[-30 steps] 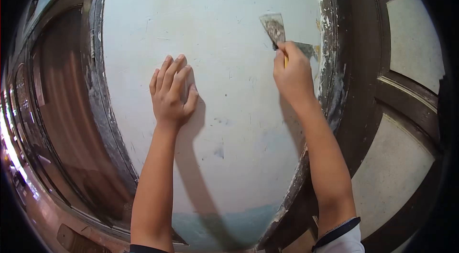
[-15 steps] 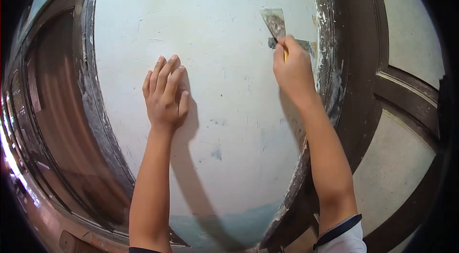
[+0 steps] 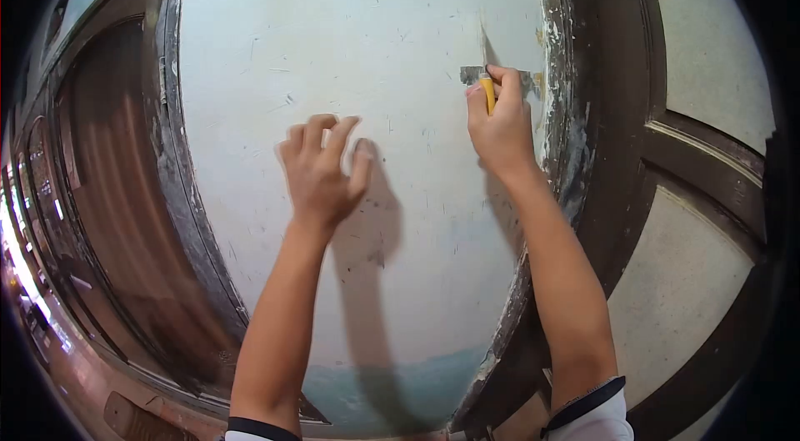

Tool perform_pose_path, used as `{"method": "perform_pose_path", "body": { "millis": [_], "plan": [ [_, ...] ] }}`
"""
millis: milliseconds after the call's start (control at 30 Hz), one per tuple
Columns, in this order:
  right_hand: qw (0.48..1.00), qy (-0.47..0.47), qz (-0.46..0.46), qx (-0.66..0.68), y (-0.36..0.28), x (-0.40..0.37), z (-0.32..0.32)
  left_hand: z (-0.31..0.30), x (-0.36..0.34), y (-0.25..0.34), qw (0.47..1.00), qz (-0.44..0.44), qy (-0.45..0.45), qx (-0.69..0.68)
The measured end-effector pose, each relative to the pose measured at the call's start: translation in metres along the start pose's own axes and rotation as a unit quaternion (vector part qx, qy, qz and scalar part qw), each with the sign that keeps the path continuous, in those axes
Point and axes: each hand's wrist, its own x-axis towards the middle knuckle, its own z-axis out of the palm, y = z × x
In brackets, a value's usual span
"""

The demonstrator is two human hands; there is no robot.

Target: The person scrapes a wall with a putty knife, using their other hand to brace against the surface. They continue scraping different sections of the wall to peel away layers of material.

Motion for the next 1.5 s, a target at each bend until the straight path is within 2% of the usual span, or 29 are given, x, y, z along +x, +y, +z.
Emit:
{"method": "perform_pose_path", "body": {
  "millis": [33, 67, 133, 200, 233, 267, 333, 367, 400, 433, 467, 533, 567, 633, 667, 733, 767, 800, 900, 933, 1000, 1067, 1100, 1133, 1200, 1333, 1433, 1500],
  "plan": [
    [0.998, -0.003, 0.039, 0.058, -0.002, -0.002, 0.003, 0.001, 0.004, 0.010, 0.997, 0.002, -0.015, -0.072],
    [0.998, -0.003, 0.037, 0.059, -0.004, -0.004, 0.009, 0.001, 0.009, 0.023, 0.997, 0.002, -0.014, -0.072],
    [0.983, -0.014, 0.053, 0.173, -0.009, -0.012, 0.022, 0.000, 0.023, 0.052, 0.952, -0.133, -0.131, -0.241],
    [0.973, -0.035, 0.078, 0.213, -0.021, -0.021, 0.031, 0.006, 0.034, 0.068, 0.933, -0.157, -0.141, -0.291],
    [0.953, -0.063, 0.148, 0.258, -0.034, -0.025, 0.032, 0.007, 0.038, 0.071, 0.911, -0.178, -0.151, -0.341],
    [0.924, -0.090, 0.217, 0.303, -0.041, -0.027, 0.032, 0.007, 0.038, 0.070, 0.912, -0.180, -0.151, -0.337],
    [0.931, -0.105, 0.210, 0.279, -0.033, -0.026, 0.036, 0.007, 0.039, 0.069, 0.889, -0.216, -0.228, -0.334],
    [0.913, -0.128, 0.237, 0.307, -0.031, -0.026, 0.035, 0.004, 0.038, 0.066, 0.889, -0.217, -0.228, -0.331],
    [0.893, -0.152, 0.262, 0.333, -0.031, -0.026, 0.033, 0.001, 0.038, 0.062, 0.866, -0.228, -0.267, -0.357],
    [0.895, -0.136, 0.251, 0.344, -0.028, -0.027, 0.036, -0.002, 0.038, 0.059, 0.839, -0.238, -0.304, -0.382],
    [0.894, -0.137, 0.251, 0.346, -0.028, -0.027, 0.036, -0.002, 0.035, 0.055, 0.840, -0.240, -0.304, -0.381],
    [0.904, -0.169, 0.230, 0.317, -0.031, -0.026, 0.036, -0.003, 0.030, 0.051, 0.908, -0.142, -0.273, -0.286],
    [0.904, -0.170, 0.228, 0.319, -0.034, -0.026, 0.034, -0.003, 0.027, 0.052, 0.909, -0.142, -0.271, -0.284],
    [0.904, -0.256, 0.203, 0.277, -0.046, -0.025, 0.028, -0.005, 0.025, 0.059, 0.949, -0.143, -0.219, -0.178],
    [0.903, -0.257, 0.202, 0.278, -0.046, -0.024, 0.030, -0.008, 0.025, 0.058, 0.949, -0.144, -0.218, -0.176],
    [0.926, -0.324, 0.104, 0.163, -0.052, -0.023, 0.031, -0.013, 0.026, 0.055, 0.949, -0.158, -0.256, -0.091],
    [0.946, -0.310, 0.068, 0.069, -0.055, -0.023, 0.025, -0.015, 0.025, 0.053, 0.950, -0.157, -0.256, -0.091],
    [0.946, -0.309, 0.068, 0.069, -0.056, -0.021, 0.023, -0.018, 0.022, 0.049, 0.955, -0.150, -0.249, -0.052],
    [0.978, -0.193, -0.024, -0.072, -0.051, -0.010, 0.016, -0.028, 0.008, 0.037, 0.965, -0.147, -0.218, 0.005],
    [0.978, -0.193, -0.026, -0.069, -0.046, -0.006, 0.016, -0.032, 0.002, 0.031, 0.969, -0.151, -0.196, 0.025],
    [0.959, -0.067, -0.164, -0.221, -0.032, 0.005, 0.019, -0.041, -0.012, 0.017, 0.972, -0.152, -0.171, 0.045],
    [0.938, -0.052, -0.203, -0.275, -0.018, 0.017, 0.022, -0.052, -0.022, 0.006, 0.970, -0.176, -0.154, 0.064],
    [0.921, -0.093, -0.178, -0.334, -0.020, 0.022, 0.019, -0.056, -0.029, -0.001, 0.970, -0.176, -0.151, 0.067],
    [0.922, -0.090, -0.180, -0.330, -0.009, 0.024, 0.024, -0.059, -0.035, -0.008, 0.969, -0.181, -0.148, 0.082],
    [0.904, -0.038, -0.213, -0.368, 0.012, 0.023, 0.038, -0.061, -0.045, -0.021, 0.967, -0.185, -0.143, 0.102],
    [0.920, -0.030, -0.186, -0.343, 0.014, 0.012, 0.041, -0.055, -0.044, -0.036, 0.971, -0.185, -0.126, 0.087],
    [0.922, -0.026, -0.185, -0.338, 0.010, 0.011, 0.037, -0.044, -0.026, -0.047, 0.980, -0.138, -0.103, 0.096],
    [0.922, -0.026, -0.189, -0.338, 0.010, 0.010, 0.034, -0.041, -0.014, -0.050, 0.980, -0.147, -0.098, 0.088]
  ]
}}
